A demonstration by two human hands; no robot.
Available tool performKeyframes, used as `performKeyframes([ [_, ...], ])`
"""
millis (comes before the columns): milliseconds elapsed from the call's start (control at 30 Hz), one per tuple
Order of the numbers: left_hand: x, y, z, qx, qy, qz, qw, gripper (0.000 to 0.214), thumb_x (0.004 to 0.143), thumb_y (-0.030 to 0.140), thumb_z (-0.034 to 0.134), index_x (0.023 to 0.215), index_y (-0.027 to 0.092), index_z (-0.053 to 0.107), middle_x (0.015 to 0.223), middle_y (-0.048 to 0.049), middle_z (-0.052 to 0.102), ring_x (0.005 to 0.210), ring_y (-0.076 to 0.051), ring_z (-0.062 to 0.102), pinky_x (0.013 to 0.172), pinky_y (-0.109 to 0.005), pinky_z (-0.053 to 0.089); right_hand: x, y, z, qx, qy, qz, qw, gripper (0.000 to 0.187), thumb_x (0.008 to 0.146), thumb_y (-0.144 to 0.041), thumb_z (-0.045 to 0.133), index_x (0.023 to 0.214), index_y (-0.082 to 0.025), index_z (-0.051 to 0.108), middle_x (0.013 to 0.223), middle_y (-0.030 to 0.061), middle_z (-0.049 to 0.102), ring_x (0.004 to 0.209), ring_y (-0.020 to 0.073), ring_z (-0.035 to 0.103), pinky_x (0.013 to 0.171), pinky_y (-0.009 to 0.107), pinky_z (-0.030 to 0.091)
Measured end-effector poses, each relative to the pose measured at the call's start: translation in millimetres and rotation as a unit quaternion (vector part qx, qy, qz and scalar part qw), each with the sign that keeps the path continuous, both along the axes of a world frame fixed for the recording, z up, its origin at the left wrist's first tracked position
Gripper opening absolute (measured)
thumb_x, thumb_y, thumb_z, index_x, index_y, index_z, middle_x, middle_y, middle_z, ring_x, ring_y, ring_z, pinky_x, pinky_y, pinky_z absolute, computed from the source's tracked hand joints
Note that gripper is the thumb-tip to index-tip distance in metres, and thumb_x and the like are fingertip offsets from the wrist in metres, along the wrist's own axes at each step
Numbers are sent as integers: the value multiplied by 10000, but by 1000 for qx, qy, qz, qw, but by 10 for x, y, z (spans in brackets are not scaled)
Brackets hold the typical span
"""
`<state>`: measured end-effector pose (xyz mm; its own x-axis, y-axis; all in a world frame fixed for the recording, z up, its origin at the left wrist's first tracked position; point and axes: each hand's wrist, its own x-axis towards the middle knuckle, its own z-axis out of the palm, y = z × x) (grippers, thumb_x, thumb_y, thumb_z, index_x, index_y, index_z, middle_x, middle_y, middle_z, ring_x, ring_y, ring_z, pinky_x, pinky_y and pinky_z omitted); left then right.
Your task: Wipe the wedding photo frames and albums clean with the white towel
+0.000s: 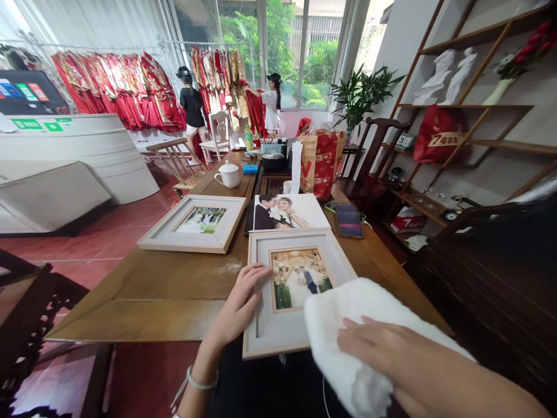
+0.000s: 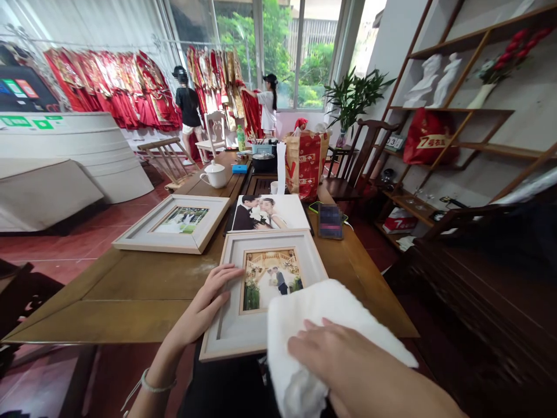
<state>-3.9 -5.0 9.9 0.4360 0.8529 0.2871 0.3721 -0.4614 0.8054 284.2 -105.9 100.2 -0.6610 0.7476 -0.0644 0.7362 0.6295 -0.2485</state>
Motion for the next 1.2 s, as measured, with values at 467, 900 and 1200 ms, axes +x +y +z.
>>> performKeyframes([
  [467,30,-1,34,1,-3,6,1000,417,902,158,386,1275,245,553,1336,-71,519,1335,-253,321,1135,-506,243,-299,356,-343,27,27,6,999,732,571,80,377,1250,-156,520,1391,113,491,1362,233,322,1134,454,271],
  [900,5,9,11,-2,3,4,1000,421,903,162,383,1284,244,545,1341,-74,514,1341,-261,308,1133,-513,246,146,460,-238,49,-2,-116,992,701,583,68,350,1201,-167,583,1274,92,604,1292,236,439,1106,465,323],
  [1200,31,-8,25,3,-13,5,1000,399,907,184,398,1266,239,563,1318,-84,532,1327,-263,323,1124,-509,249,-440,426,-370,-6,106,44,993,698,570,42,393,1224,-164,524,1357,92,534,1375,207,295,1146,448,216],
])
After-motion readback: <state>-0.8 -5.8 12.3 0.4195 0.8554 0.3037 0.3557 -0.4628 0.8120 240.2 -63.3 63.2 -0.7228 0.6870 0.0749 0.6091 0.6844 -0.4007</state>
